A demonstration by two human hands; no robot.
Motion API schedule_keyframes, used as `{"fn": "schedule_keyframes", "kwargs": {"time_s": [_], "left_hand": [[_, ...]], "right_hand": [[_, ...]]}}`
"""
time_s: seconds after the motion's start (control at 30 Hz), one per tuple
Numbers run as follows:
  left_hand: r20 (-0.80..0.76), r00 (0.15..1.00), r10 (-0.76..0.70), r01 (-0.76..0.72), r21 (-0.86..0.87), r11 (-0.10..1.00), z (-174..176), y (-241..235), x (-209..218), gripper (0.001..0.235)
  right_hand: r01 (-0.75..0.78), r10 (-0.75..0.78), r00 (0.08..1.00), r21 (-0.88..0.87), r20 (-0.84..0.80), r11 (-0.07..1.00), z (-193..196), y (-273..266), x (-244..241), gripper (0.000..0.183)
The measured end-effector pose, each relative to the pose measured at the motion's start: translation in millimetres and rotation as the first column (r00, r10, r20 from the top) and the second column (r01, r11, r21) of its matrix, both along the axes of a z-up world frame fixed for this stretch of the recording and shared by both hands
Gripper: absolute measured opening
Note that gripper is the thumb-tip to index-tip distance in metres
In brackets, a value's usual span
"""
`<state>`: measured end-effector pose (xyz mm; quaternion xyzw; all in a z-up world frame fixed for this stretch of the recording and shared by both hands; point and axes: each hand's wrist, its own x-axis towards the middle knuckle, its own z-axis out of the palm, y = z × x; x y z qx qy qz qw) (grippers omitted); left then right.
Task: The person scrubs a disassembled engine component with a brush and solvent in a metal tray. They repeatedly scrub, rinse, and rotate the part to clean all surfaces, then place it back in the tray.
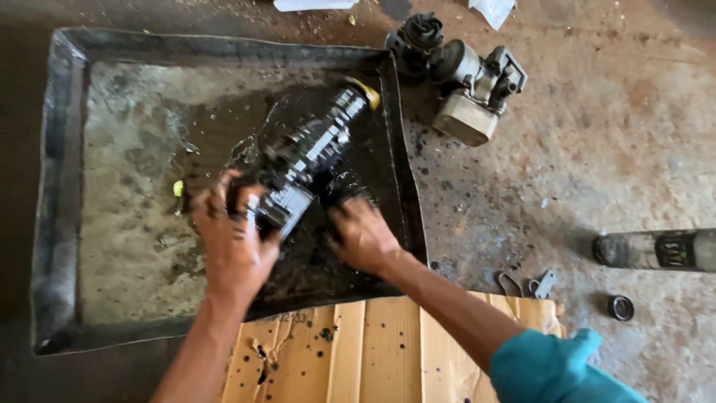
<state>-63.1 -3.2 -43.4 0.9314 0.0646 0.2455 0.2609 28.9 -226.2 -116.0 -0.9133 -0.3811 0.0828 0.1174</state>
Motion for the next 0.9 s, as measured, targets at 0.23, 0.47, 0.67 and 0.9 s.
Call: {"fn": "schedule_keyframes", "kwargs": {"time_s": [0.23, 0.47, 0.67, 0.9], "left_hand": [[-0.378, 0.925, -0.028, 0.061, 0.077, 0.995, 6, -6, -6, 0.091], [-0.399, 0.916, -0.050, 0.093, 0.089, 0.992, 12, -8, -17, 0.103], [-0.454, 0.886, -0.093, 0.224, 0.246, 0.943, 10, 4, -8, 0.105], [-0.506, 0.855, -0.114, 0.093, -0.067, 0.993, 28, 5, -10, 0.113]], "right_hand": [[-0.004, -0.009, 0.989, 0.092, 0.144, 0.996, -1, 10, -18, 0.059], [-0.087, 0.086, 0.993, 0.001, 0.077, 0.996, 7, 14, -26, 0.058], [0.091, -0.089, 0.996, -0.242, 0.022, 0.966, 10, 1, -10, 0.053], [0.460, -0.269, 0.809, 0.278, -0.523, 0.843, 38, -23, 22, 0.047]]}}
